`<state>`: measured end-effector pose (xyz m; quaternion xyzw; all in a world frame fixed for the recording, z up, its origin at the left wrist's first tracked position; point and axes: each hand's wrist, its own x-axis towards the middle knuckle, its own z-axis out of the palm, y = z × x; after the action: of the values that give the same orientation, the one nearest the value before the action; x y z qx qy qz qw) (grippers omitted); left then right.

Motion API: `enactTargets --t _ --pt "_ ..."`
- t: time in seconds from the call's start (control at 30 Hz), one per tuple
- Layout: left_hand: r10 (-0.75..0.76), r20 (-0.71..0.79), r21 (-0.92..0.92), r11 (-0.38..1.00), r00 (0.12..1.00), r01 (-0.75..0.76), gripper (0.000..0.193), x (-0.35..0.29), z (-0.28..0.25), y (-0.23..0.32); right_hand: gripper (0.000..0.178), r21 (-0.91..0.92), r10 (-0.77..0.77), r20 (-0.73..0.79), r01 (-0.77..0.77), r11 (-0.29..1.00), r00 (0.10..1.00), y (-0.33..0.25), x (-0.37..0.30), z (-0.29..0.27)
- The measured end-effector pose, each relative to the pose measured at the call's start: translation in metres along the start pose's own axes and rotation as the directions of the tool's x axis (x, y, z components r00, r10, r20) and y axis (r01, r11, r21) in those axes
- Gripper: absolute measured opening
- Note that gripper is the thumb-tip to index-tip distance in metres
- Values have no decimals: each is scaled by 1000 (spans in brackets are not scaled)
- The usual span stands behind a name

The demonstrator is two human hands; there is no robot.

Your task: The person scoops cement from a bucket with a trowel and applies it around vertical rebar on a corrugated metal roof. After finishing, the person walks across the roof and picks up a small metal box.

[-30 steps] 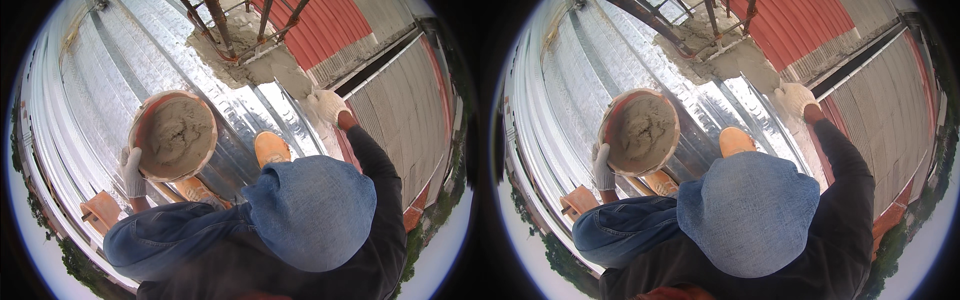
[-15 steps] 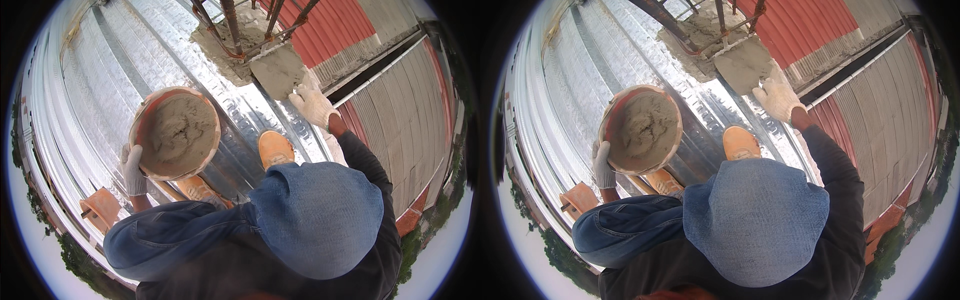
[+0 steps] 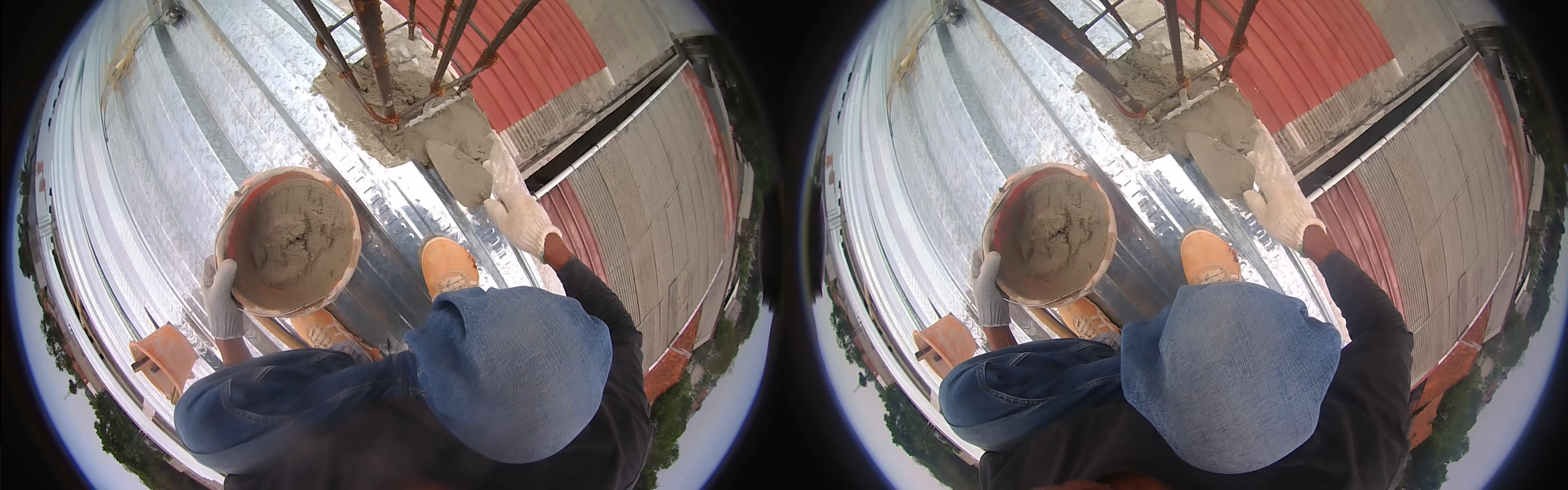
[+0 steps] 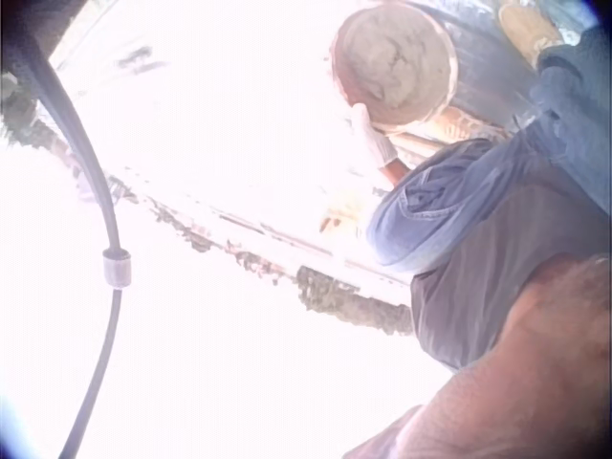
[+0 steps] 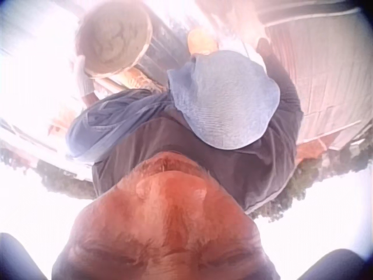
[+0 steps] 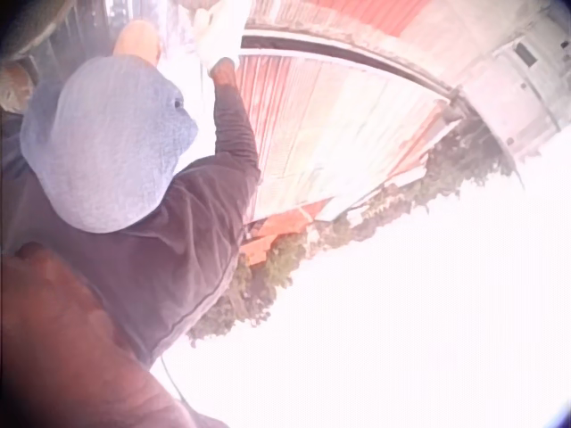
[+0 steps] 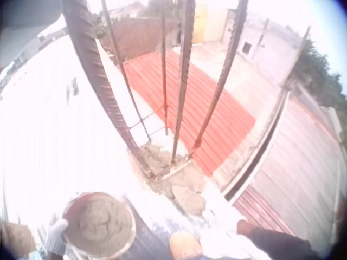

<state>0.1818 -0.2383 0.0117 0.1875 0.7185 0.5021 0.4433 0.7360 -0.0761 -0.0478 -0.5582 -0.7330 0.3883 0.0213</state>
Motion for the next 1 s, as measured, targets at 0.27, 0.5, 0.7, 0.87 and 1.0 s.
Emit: enactTargets --t 0.27,0.5,0.7,0.87,1.0 --pt "32 -1 24 999 999 -32 27 -5 11 6 63 7 237 82 -239 971 968 -10 -16 -19" --pt "51 -3 278 959 999 -48 15 -27 38 23 31 -124 11 154 8 992 988 -59 -34 -21" --pt "8 110 444 894 994 -56 20 -50 65 22 35 -286 -171 287 254 924 943 -132 -4 -30" --pt "14 128 442 894 992 -69 20 -62 81 35 38 -472 -145 339 301 828 930 -157 22 -33" --pt "35 150 351 932 988 -86 19 -55 84 29 43 -323 -163 464 338 884 871 -168 34 -1"
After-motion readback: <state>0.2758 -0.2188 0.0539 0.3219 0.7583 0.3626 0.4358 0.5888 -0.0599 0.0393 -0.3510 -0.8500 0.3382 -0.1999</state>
